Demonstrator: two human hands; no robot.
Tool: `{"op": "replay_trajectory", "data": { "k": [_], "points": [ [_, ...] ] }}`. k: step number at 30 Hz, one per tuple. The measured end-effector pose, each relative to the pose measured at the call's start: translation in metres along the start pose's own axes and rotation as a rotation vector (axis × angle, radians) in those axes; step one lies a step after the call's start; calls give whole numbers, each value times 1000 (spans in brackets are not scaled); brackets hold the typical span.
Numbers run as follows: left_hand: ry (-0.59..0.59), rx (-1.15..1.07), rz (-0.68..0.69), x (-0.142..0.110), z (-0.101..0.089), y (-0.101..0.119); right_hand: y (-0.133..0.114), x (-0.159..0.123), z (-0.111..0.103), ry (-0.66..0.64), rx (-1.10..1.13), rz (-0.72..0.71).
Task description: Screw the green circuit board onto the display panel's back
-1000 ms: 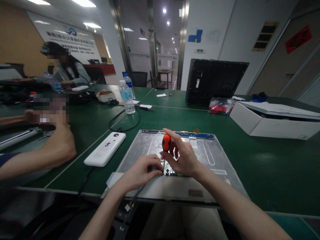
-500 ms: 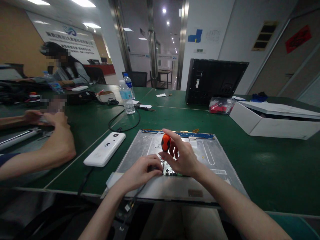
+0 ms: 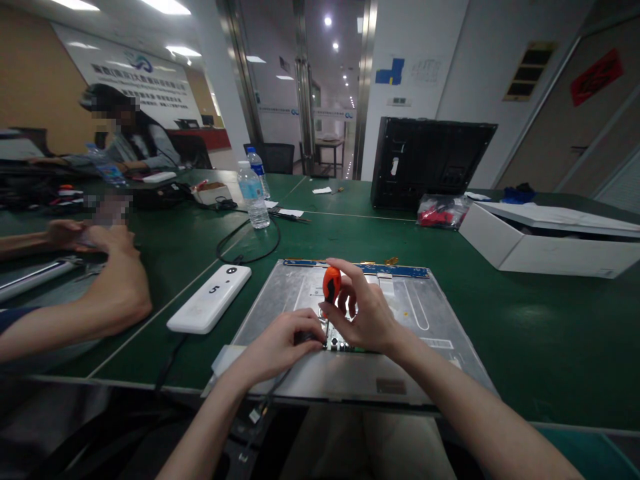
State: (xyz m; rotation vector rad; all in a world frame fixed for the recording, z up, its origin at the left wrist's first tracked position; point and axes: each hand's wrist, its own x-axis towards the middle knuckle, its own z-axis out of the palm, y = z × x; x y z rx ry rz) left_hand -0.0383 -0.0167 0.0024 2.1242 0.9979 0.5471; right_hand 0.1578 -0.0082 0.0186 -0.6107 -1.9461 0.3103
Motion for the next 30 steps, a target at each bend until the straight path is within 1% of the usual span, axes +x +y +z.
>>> {"op": "replay_trajectory", "data": {
  "k": [4, 17, 26, 30],
  "points": [
    [17, -1, -5, 0, 0, 0, 3, -1, 2, -3, 3, 7],
    [22, 12, 5, 1, 0, 4, 8, -3, 5, 8, -49, 20],
    [20, -3, -4, 1, 0, 3, 2, 0, 2, 26, 21, -18],
    [8, -13, -10, 0, 0, 1, -1, 0, 1, 19, 61, 9]
  ]
}}
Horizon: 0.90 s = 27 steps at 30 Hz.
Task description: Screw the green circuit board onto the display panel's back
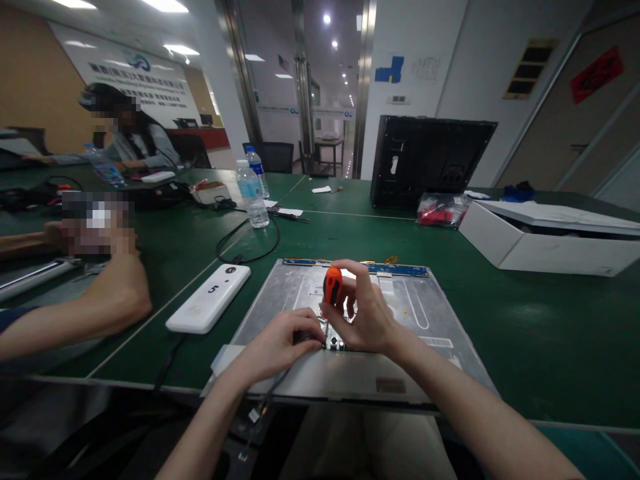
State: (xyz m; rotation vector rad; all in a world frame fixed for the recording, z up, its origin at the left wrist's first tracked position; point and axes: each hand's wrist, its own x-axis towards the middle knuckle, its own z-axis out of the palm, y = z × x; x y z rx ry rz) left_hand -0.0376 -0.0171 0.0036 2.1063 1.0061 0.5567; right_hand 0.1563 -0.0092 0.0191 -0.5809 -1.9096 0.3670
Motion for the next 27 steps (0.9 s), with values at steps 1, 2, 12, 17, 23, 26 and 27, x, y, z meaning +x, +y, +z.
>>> {"op": "replay_trajectory", "data": {
  "k": [1, 2, 12, 17, 23, 26, 27],
  "points": [
    [1, 3, -1, 0, 0, 0, 0, 0, 0, 5, 7, 8],
    [3, 7, -2, 0, 0, 0, 0, 0, 1, 8, 13, 13],
    [17, 38, 22, 1, 0, 0, 3, -1, 2, 14, -26, 5],
    [20, 42, 12, 1, 0, 2, 1, -1, -2, 125, -57, -15],
    [24, 62, -1, 1, -1, 4, 1, 3, -6, 204, -52, -40],
    [68, 70, 9, -1, -1, 5, 5, 8, -16, 269, -59, 25],
    [87, 71, 12, -2, -1, 5, 8, 11, -22, 311, -55, 62]
  ]
}}
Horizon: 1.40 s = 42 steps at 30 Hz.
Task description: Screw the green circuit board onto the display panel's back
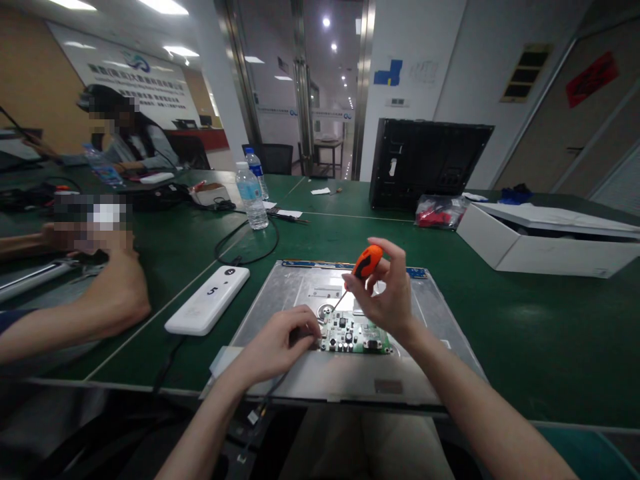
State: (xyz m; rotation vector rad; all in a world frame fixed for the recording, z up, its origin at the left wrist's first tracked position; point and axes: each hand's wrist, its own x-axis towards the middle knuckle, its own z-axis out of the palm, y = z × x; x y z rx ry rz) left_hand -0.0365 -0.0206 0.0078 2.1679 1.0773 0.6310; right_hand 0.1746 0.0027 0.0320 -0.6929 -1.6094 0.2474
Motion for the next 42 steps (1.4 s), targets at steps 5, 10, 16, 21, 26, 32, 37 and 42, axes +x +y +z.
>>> {"op": "replay_trajectory", "data": {
  "k": [5, 10, 16, 21, 26, 32, 37, 42],
  "points": [
    [162, 116, -34, 3, -5, -3, 9, 21, -32, 191, 55, 281],
    [119, 383, -123, 21, -11, -11, 13, 0, -68, 131, 247, 697],
    [12, 640, -243, 27, -2, -30, 15, -62, -94, 212, 311, 1087],
    [-52, 702, -296, 26, 4, -29, 16, -78, -96, 218, 293, 1028],
    [-89, 727, -348, 37, 2, -27, 27, -65, -93, 230, 291, 1008],
    [-44, 705, -303, 58, -3, -35, 36, -52, -92, 248, 304, 1018],
    [-14, 708, -288, 81, -8, -24, 42, -50, -90, 249, 302, 1021],
    [-13, 703, -332, 110, -13, -15, 50, -51, -91, 227, 316, 1039]
  ]
}}
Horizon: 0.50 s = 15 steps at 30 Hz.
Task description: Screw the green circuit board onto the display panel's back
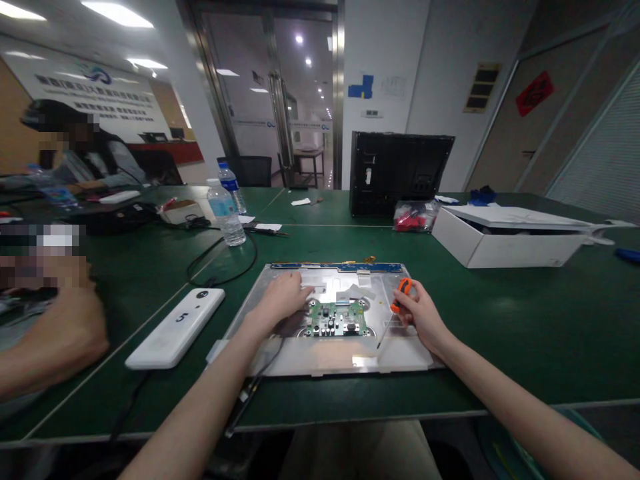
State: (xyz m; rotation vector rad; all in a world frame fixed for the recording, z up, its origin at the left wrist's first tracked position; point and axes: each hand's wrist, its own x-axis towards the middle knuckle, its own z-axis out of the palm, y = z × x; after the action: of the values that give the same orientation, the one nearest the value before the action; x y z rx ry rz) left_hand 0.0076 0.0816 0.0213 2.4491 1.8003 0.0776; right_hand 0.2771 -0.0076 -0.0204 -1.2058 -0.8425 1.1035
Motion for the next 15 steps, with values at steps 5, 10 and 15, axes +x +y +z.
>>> {"op": "replay_trajectory", "data": {
  "k": [5, 10, 15],
  "points": [
    [-139, -68, 87, 33, -7, 5, -6, 11, 3, -16, -11, 64],
    [-207, -113, 125, 48, -11, 6, -28, 35, 22, -19, 21, 44],
    [-104, -140, 168, 43, -14, 8, -48, 63, 50, -27, 85, -7]
  ]
}}
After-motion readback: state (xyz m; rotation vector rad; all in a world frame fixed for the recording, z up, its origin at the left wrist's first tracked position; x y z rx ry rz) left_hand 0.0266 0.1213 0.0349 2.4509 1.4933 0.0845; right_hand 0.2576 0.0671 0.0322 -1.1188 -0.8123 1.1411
